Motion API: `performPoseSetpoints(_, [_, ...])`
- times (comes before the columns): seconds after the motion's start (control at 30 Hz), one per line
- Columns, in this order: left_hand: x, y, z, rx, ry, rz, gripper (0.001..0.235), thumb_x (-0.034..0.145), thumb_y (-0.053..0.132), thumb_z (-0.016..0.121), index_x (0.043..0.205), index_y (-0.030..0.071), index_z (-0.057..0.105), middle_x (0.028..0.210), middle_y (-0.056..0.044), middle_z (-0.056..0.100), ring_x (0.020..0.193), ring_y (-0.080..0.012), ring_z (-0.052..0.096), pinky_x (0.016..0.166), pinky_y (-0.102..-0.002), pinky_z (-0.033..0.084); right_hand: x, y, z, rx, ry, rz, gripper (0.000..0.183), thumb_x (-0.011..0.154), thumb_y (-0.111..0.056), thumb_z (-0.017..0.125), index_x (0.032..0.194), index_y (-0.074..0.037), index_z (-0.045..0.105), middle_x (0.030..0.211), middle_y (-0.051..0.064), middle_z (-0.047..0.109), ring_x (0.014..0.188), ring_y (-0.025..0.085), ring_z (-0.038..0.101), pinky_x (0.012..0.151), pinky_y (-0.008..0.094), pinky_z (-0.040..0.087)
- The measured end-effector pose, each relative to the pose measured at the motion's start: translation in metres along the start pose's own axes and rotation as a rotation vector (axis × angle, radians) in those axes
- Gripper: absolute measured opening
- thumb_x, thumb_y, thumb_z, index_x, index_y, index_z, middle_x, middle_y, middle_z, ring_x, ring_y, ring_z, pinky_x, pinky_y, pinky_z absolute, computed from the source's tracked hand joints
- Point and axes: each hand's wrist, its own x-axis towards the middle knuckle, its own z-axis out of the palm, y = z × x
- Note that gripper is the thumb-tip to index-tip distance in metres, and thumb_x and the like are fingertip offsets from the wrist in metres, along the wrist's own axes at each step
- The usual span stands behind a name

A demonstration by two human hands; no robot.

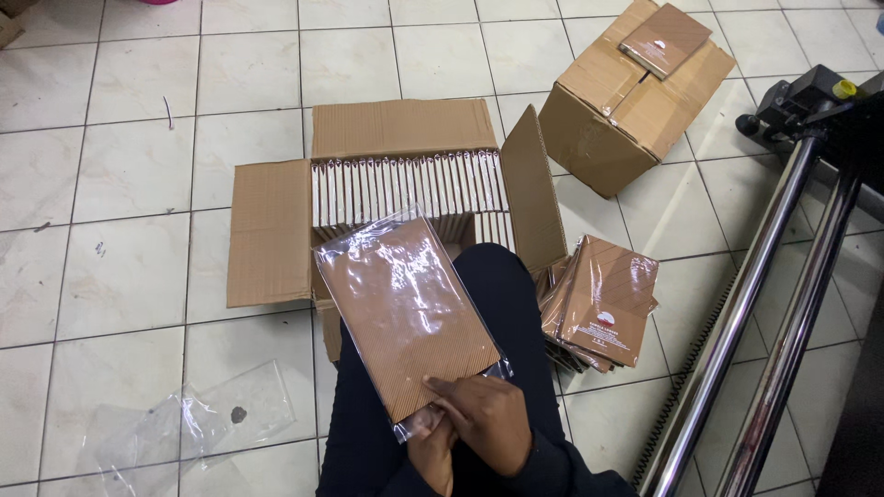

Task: The person places notebooks into individual plastic sleeves and then arranges the sleeved notebooks into a cardboard box.

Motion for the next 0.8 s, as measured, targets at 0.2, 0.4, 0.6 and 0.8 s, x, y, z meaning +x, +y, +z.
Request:
performPoseSetpoints(0.2, [0.002,0.01,0.028,0.004,0.022,-0.101,0.037,0.086,-0.002,0.067,0.123,-0.006,0.065,0.12,-0.025,0.076,0.104,-0.0318,0.073,0.077,-0.037,0.059,0.012,0.007,-0.013,-0.103,-0.015,0.062,0.034,0.093,-0.04,0.072,0.12,-0.019,0.073,0.082,-0.002,0.059,0.074,0.019,0.064,0.062,0.035,0.05])
performPoseSetpoints(0.4, [0.012,0.001,0.005,0.134,-0.057,-0.128,0.035,0.1,0.01,0.053,0.124,-0.008,0.072,0.117,-0.026,0.077,0.111,-0.031,0.074,0.093,-0.034,0.056,0.009,0.013,0.001,-0.092,-0.011,0.078,0.052,0.089,-0.037,0.079,0.136,-0.019,0.063,0.096,0.006,0.058,0.087,0.025,0.059,0.073,0.04,0.044])
performPoseSetpoints(0.6, [-0.015,0.065,0.06,0.43,-0.487,0.239,0.03,0.095,0.012,0.05,0.108,-0.001,0.074,0.104,-0.013,0.077,0.101,-0.0192,0.07,0.087,-0.031,0.054,0.026,0.006,0.003,-0.072,0.203,0.092,0.026,0.096,-0.031,0.07,0.117,-0.016,0.074,0.089,0.003,0.059,0.08,0.022,0.059,0.07,0.037,0.041])
performPoseSetpoints(0.8, [-0.004,0.027,0.027,0.58,-0.241,-0.06,0.046,0.094,0.037,0.057,0.132,0.016,0.073,0.119,-0.003,0.077,0.099,-0.0157,0.073,0.071,-0.031,0.061,0.03,0.014,-0.005,-0.131,0.053,0.202,0.041,0.091,-0.047,0.068,0.124,-0.023,0.069,0.11,0.005,0.061,0.096,0.026,0.059,0.08,0.043,0.042])
